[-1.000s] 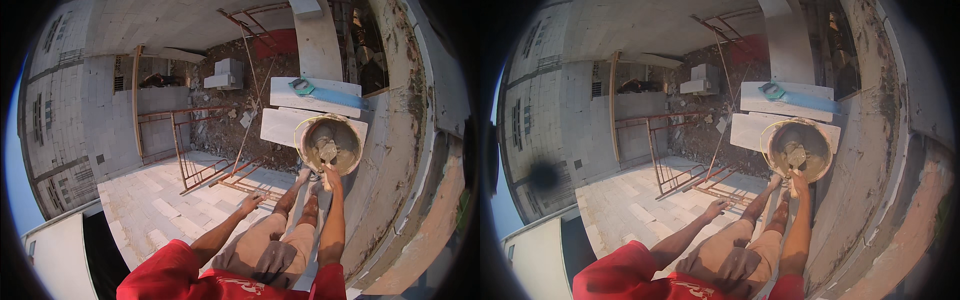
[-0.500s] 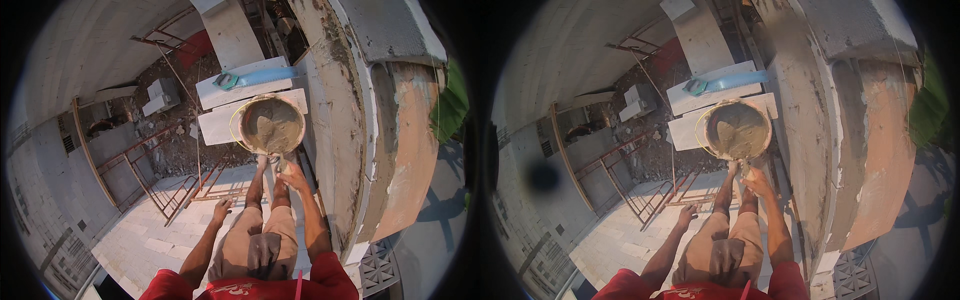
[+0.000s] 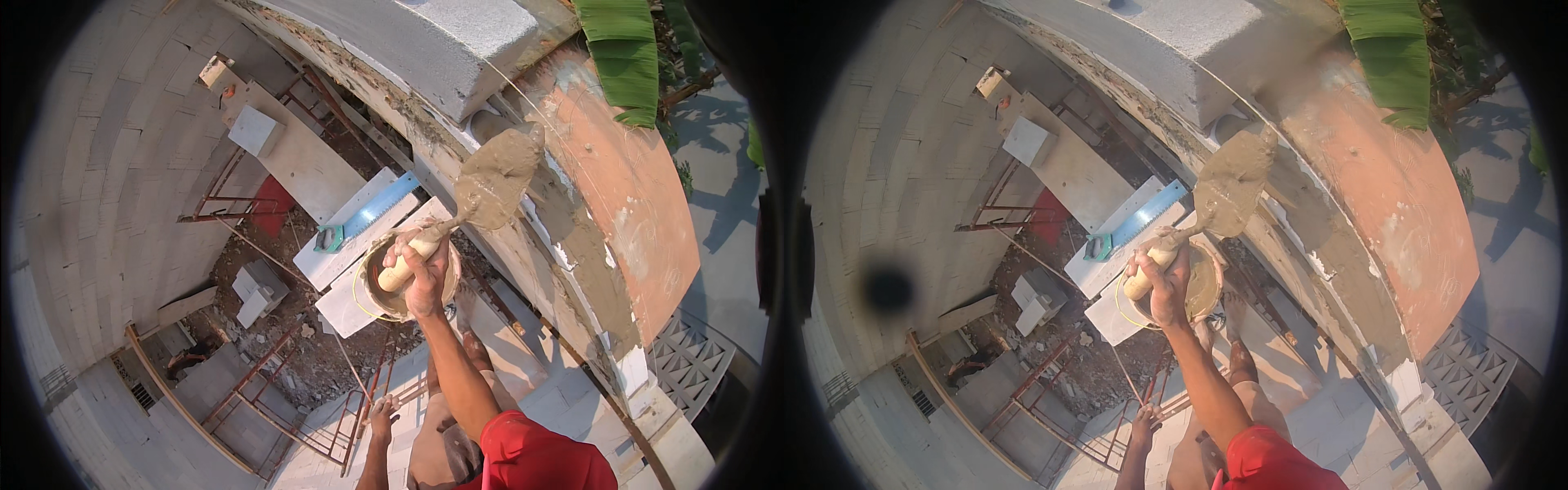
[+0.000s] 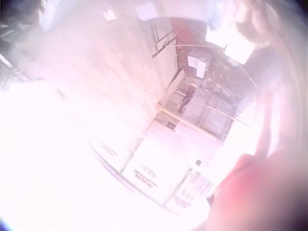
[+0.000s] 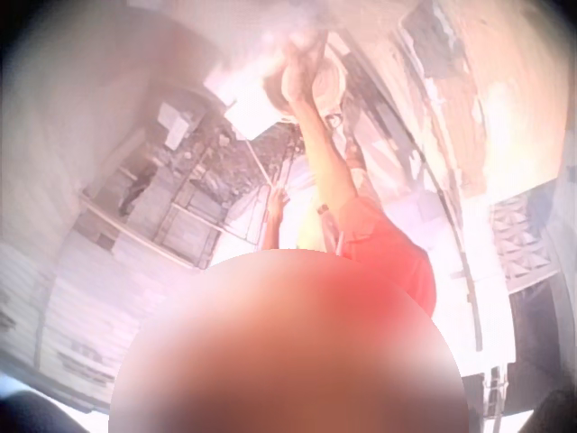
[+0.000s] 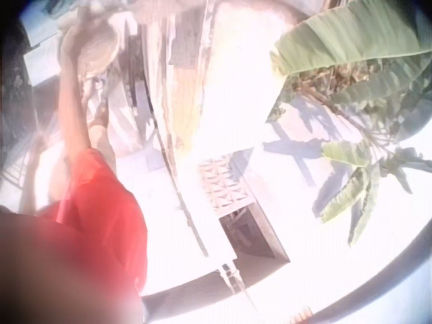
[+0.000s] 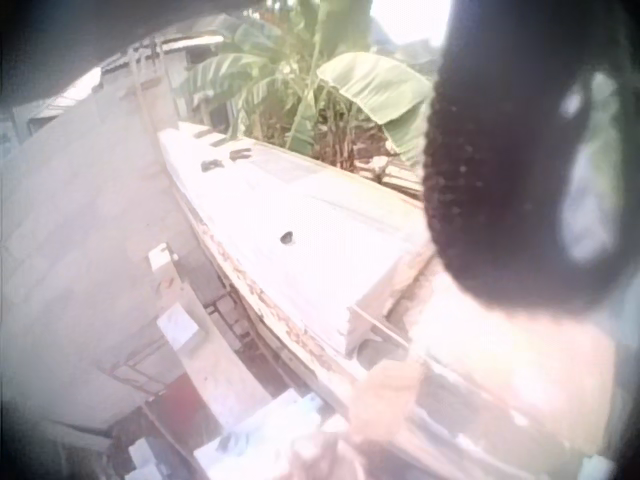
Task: The person applies mortar to a wall using a trowel, places a white tile, and taps it into place with a hammer. They then measure the wall and a tile with a tape measure and use a hand saw to cut the tile.
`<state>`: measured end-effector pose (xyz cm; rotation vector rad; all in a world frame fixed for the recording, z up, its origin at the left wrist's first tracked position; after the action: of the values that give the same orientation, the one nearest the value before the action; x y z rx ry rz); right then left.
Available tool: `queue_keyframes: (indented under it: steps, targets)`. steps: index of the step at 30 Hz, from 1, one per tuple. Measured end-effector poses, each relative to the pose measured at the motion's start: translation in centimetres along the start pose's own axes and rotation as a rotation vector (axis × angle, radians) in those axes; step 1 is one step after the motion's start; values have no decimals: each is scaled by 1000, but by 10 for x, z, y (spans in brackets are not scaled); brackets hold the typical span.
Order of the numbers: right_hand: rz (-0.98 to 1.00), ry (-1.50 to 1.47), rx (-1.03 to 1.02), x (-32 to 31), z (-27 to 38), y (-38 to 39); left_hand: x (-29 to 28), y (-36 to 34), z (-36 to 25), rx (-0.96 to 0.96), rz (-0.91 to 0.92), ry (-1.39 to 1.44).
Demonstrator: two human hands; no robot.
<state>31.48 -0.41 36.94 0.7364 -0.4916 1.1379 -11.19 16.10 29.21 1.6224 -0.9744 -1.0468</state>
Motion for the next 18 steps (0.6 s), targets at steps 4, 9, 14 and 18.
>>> queue_keyframes:
  steps: [4,9,14,18]
  targets:
    - [-280,83,-301,68,-26,-93,-12,-3,-3,18,-42,19]
    - [-250,391,-448,120,-62,-88,-17,3,-5,-11,-51,1]
    - [-275,244,-185,94,-43,-36,-14,4,-5,-29,-30,3]
    - [-392,107,-256,99,-16,-111,-14,-2,-1,13,19,4]
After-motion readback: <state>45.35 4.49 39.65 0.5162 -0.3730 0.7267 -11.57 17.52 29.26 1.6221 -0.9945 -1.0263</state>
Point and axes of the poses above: each hand's wrist, its own y-axis away from the middle knuckle, its own x-axis out of the palm, z = x × y, the point moved 2 cm from there along -y, towards the middle knuckle, and after that the axes turned 1 degree about -z, right-handed, at the moved point
